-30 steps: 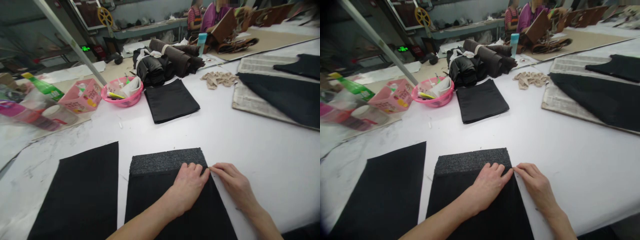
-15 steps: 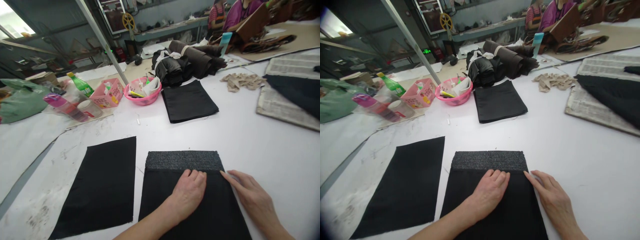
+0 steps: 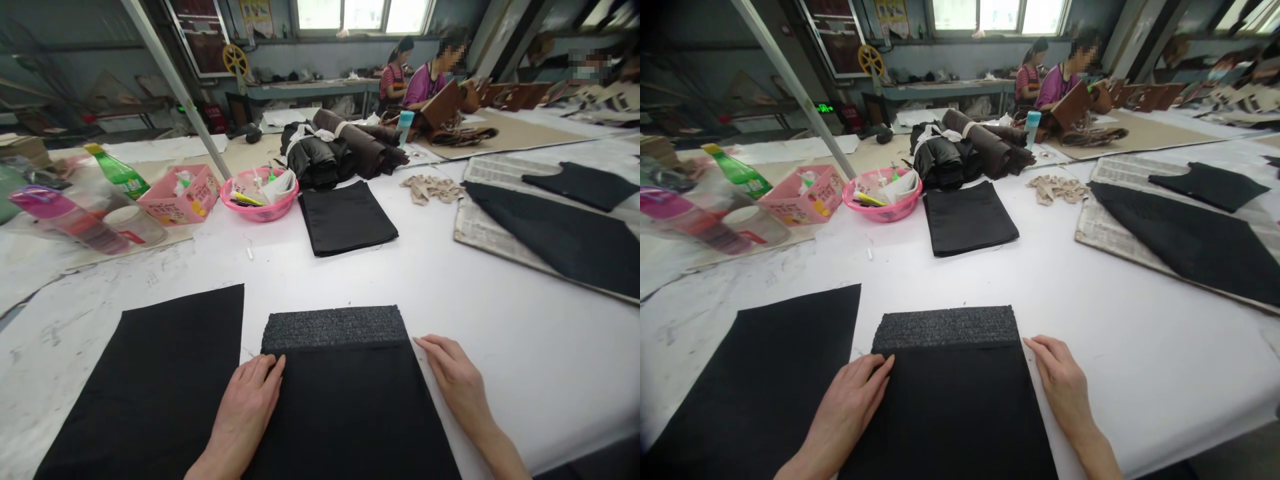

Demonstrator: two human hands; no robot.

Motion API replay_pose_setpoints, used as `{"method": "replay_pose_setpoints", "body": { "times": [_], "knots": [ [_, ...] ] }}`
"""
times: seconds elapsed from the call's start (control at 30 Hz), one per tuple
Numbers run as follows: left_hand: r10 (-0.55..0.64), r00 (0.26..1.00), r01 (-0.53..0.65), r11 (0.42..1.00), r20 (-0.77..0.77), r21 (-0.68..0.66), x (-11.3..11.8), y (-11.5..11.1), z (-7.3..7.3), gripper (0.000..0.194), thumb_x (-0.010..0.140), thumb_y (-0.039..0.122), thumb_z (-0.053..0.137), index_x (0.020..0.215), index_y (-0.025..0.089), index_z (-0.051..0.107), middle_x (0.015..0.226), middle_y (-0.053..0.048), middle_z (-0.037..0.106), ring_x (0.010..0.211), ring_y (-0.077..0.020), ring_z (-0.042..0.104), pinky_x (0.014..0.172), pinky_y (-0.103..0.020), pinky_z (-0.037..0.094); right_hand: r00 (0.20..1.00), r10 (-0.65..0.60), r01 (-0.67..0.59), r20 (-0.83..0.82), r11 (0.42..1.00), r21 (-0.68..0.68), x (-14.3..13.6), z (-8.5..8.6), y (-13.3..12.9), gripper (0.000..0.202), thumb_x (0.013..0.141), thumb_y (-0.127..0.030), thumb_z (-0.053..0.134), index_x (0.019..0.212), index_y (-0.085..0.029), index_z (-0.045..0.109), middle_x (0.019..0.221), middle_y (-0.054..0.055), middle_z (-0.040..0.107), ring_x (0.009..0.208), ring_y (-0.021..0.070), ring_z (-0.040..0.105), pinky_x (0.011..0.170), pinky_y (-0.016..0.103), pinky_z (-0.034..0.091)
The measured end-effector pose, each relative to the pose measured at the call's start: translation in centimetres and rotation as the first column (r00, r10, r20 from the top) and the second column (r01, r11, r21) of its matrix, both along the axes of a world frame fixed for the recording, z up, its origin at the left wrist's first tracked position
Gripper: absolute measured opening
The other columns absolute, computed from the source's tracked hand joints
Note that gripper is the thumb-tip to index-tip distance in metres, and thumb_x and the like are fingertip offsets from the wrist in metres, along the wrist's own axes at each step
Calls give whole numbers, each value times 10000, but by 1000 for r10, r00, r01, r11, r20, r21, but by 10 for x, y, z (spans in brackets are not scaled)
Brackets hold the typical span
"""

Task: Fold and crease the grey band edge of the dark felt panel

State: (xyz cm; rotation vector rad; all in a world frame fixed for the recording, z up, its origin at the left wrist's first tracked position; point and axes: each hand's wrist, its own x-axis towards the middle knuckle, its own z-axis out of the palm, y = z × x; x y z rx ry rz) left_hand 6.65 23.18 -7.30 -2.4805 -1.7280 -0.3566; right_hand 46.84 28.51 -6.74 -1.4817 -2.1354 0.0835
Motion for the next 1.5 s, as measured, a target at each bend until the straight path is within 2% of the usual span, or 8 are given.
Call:
{"method": "replay_pose_setpoints", "body": {
  "times": [0.17,0.4,0.63,0.87,1.03,1.13,1.37,1.5],
  "knots": [
    [-1,992,8,999,129,-53,3,0,11,243,958,154,457,1135,195,619,1078,-78,583,1015,-221,566,884,-415,497,997,65,-63,30,996,-67,-22,19,10,138,1003,-316,481,1056,-247,588,1058,44,594,1012,239,544,834,394,486],
    [-35,979,56,994,200,-99,20,5,13,282,924,85,474,1138,205,612,1060,-70,569,1030,-224,547,891,-419,500,940,236,-165,248,947,-276,-47,28,31,146,851,-180,702,920,-231,584,913,12,585,872,229,538,735,369,441],
    [-48,964,82,989,260,-122,28,11,24,298,906,82,497,1161,203,593,1061,-74,576,1033,-237,544,888,-423,489,915,344,-251,212,895,-370,-51,52,38,127,866,-171,667,788,-228,585,868,9,577,838,218,532,698,338,419],
    [-243,896,304,946,371,-114,90,42,45,345,944,276,551,1279,207,502,1146,-45,608,1105,-204,532,948,-352,423,906,423,-378,24,833,-404,-36,49,36,119,940,-428,605,945,-321,658,922,-29,628,872,193,566,791,339,444],
    [-333,872,411,896,358,-168,118,66,35,257,997,399,437,1081,232,612,940,4,668,897,-167,614,776,-300,418,882,471,-455,-23,837,-305,-35,44,42,222,928,-524,588,933,-326,689,869,-22,650,839,194,592,770,324,470],
    [-310,882,397,895,354,-203,99,64,29,260,1005,363,422,958,213,629,889,11,672,824,-150,626,729,-287,398,891,453,-445,-29,859,-255,-32,44,44,267,921,-563,574,910,-325,694,862,-22,656,818,198,599,736,313,481],
    [-62,947,166,935,317,-314,-6,28,32,248,1007,275,410,898,190,616,842,-12,648,771,-154,589,745,-288,387,953,300,-298,-39,906,-301,-24,34,37,398,908,-636,535,797,-274,657,794,1,630,761,202,579,658,298,461],
    [33,942,89,935,334,-343,-38,13,37,252,1015,269,391,926,205,618,864,-6,639,762,-150,557,739,-285,374,970,228,-243,-84,899,-364,-28,31,36,446,881,-676,544,750,-260,635,743,4,608,694,193,567,612,293,435]
  ]
}}
